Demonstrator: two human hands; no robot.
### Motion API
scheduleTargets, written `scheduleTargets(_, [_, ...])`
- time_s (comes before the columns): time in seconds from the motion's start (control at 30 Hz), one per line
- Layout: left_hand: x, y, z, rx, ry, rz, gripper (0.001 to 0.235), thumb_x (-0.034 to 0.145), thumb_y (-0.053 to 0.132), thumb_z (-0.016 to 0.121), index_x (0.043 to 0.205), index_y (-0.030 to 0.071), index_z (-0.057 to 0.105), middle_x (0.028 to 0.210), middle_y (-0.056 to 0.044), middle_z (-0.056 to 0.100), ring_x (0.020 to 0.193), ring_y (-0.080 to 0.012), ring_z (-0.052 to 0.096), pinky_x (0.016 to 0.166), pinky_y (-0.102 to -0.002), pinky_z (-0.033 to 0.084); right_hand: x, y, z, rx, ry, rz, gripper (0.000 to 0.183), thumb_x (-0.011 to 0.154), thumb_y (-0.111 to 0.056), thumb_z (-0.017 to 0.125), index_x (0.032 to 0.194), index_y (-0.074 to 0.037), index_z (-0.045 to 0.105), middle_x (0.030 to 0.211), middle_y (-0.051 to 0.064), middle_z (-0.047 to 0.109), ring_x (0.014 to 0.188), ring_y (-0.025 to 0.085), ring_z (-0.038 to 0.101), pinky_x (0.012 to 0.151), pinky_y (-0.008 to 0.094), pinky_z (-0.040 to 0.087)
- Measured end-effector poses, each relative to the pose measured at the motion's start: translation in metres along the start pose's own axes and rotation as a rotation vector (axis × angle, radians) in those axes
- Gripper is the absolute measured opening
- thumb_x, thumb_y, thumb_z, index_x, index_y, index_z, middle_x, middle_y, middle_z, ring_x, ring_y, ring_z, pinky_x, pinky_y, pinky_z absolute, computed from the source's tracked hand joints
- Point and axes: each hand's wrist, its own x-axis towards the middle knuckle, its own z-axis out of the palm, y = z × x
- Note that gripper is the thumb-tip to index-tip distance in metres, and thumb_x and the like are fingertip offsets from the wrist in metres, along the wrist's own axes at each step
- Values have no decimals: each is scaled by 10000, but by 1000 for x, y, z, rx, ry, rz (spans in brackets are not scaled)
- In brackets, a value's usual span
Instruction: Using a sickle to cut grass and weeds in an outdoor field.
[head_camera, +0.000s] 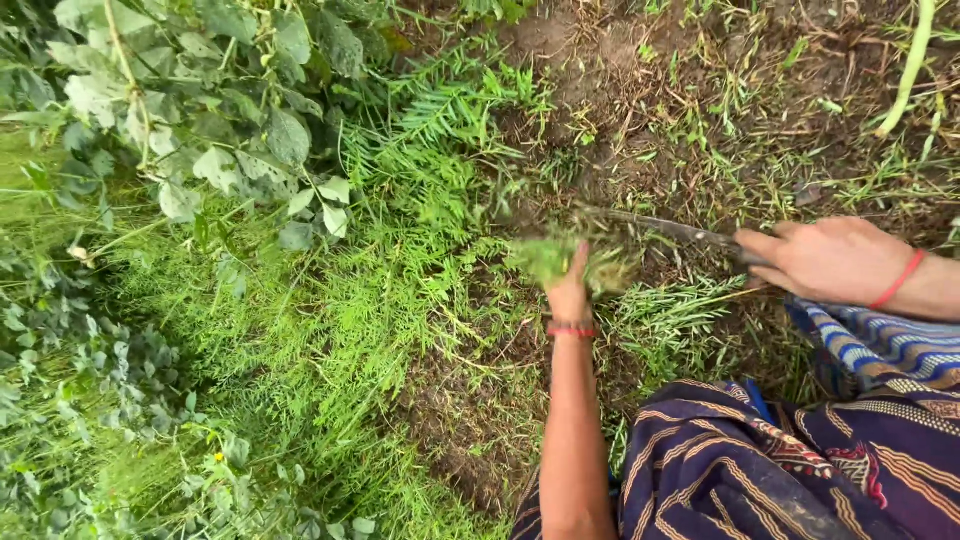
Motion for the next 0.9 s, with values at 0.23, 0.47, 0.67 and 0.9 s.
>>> scheduleTargets(0.23, [42, 0, -72, 88, 261, 203, 910, 885, 115, 824, 1617, 142, 286, 1484, -79, 575, 1232, -186, 608, 1019, -364, 487, 21, -13, -18, 44, 84, -92, 470, 935, -475, 513, 1331, -221, 515, 871, 99, 706, 660, 334, 750, 568, 455, 632])
scheduleTargets(0.47, [-18, 60, 14, 642, -72, 785, 481, 953, -33, 607, 1325, 218, 431, 1150, -88, 719, 917, -175, 698, 848, -303, 608, 10, -8, -32, 44, 224, -14, 455, 928, -492, 515, 1266, -189, 548, 909, 106, 704, 694, 350, 744, 575, 466, 629])
scheduleTargets(0.67, [-37, 40, 40, 1535, -139, 485, 499, 855, -127, 531, 1332, 17, 532, 1493, -173, 432, 799, -280, 690, 688, -370, 627, 18, -9, -26, 44, 188, -34, 432, 950, -478, 504, 1275, -196, 543, 899, 105, 704, 712, 339, 749, 596, 460, 631])
scheduleTargets(0.9, [-54, 31, 13, 1315, -124, 383, 238, 950, -3, 559, 1169, 42, 644, 1047, -210, 756, 908, -311, 754, 787, -416, 622, 34, -21, 1, -19, 184, -128, 403, 960, -463, 521, 1260, -193, 525, 914, 122, 704, 717, 334, 749, 597, 467, 635])
